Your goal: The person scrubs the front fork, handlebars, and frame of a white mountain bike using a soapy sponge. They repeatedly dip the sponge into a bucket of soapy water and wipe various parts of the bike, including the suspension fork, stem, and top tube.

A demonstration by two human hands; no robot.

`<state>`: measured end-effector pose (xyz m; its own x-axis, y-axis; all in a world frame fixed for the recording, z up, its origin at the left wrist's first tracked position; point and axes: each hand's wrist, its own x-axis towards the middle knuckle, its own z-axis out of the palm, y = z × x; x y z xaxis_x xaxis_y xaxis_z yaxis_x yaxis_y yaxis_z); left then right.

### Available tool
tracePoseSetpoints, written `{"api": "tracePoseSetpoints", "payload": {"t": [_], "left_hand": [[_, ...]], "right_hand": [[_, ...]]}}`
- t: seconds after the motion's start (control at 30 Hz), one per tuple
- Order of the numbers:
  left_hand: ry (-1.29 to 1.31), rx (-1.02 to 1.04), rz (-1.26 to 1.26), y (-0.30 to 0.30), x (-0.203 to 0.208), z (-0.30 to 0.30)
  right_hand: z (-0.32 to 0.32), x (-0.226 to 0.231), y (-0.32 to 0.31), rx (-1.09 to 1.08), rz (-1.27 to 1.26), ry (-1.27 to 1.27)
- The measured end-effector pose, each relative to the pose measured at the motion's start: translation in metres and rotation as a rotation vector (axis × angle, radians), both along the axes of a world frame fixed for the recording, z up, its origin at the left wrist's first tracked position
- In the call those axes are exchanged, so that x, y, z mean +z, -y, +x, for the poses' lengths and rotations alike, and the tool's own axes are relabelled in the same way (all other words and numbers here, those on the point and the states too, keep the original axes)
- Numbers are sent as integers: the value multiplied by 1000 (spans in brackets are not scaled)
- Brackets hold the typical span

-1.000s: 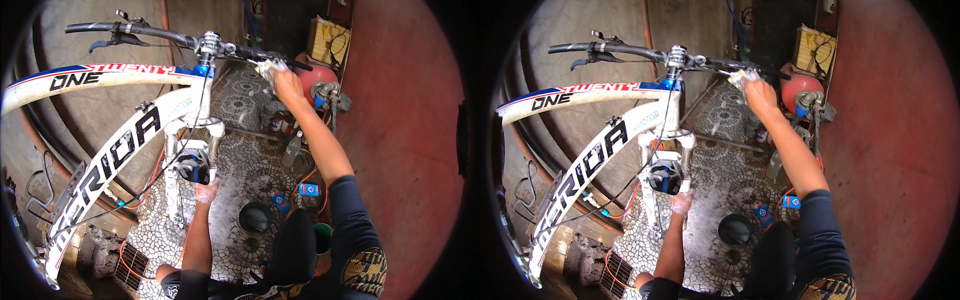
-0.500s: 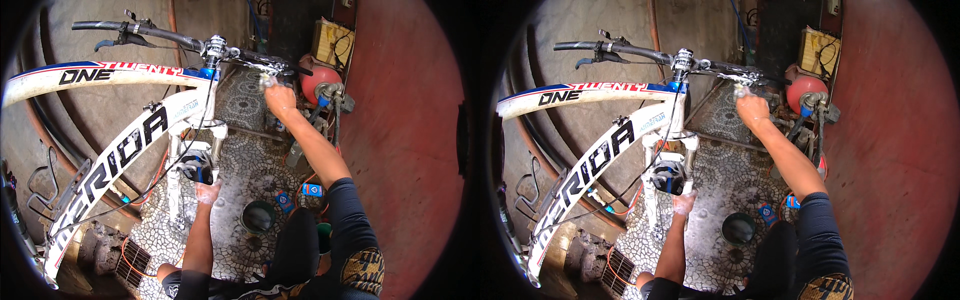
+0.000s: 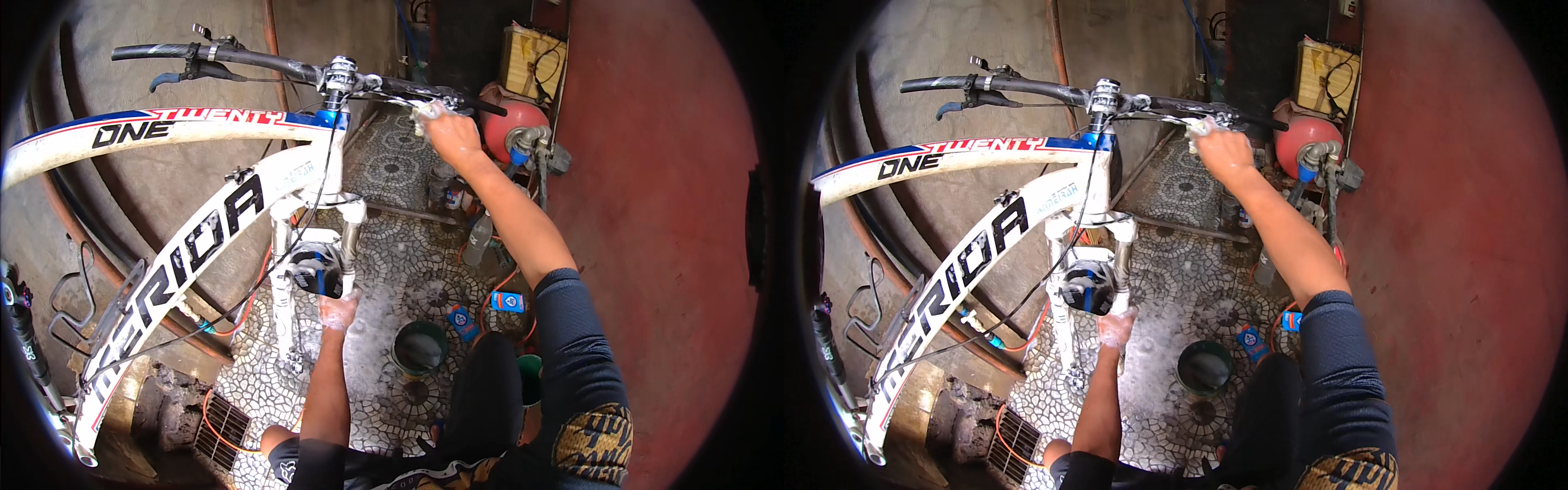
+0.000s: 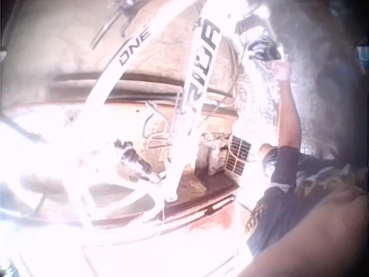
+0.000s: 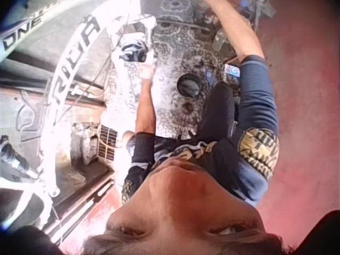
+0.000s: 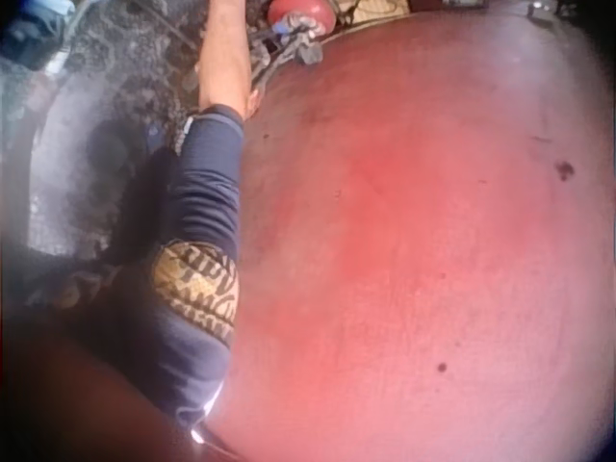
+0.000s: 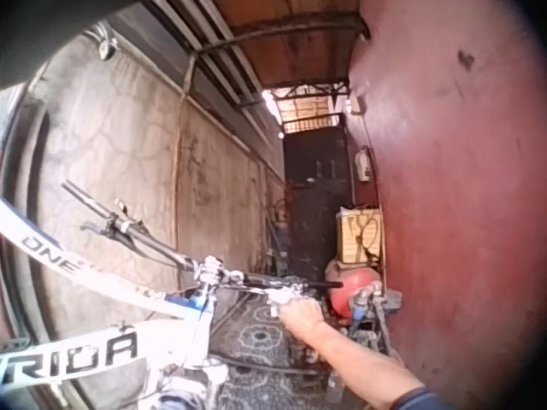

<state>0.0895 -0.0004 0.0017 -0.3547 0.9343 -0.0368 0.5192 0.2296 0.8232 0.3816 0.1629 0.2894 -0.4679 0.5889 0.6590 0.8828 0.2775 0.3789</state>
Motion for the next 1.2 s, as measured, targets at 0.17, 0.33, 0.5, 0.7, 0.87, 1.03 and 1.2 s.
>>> {"api": "tracePoseSetpoints", "payload": {"t": [0.17, 0.33, 0.5, 0.7, 0.87, 1.03, 1.2], "left_hand": [[-27, -30, 144, 2, -9, -2], [-31, -22, 139, 5, -7, 1], [23, -45, 156, 10, -4, -3], [-115, -21, 186, 9, -13, 1], [-115, 7, 351, 8, -21, 4], [-104, -20, 243, 13, -10, 8], [90, -124, 29, 19, 10, 8]], "right_hand": [[15, -12, 17, -182, -270, -523], [21, 8, 16, 171, -3, -322], [56, 35, 23, -365, -191, -532], [59, 25, 23, 59, 56, -237], [51, 17, 17, -50, 181, -266], [59, 14, 15, -36, 238, -120], [56, 9, 6, 32, 215, 14]]}}
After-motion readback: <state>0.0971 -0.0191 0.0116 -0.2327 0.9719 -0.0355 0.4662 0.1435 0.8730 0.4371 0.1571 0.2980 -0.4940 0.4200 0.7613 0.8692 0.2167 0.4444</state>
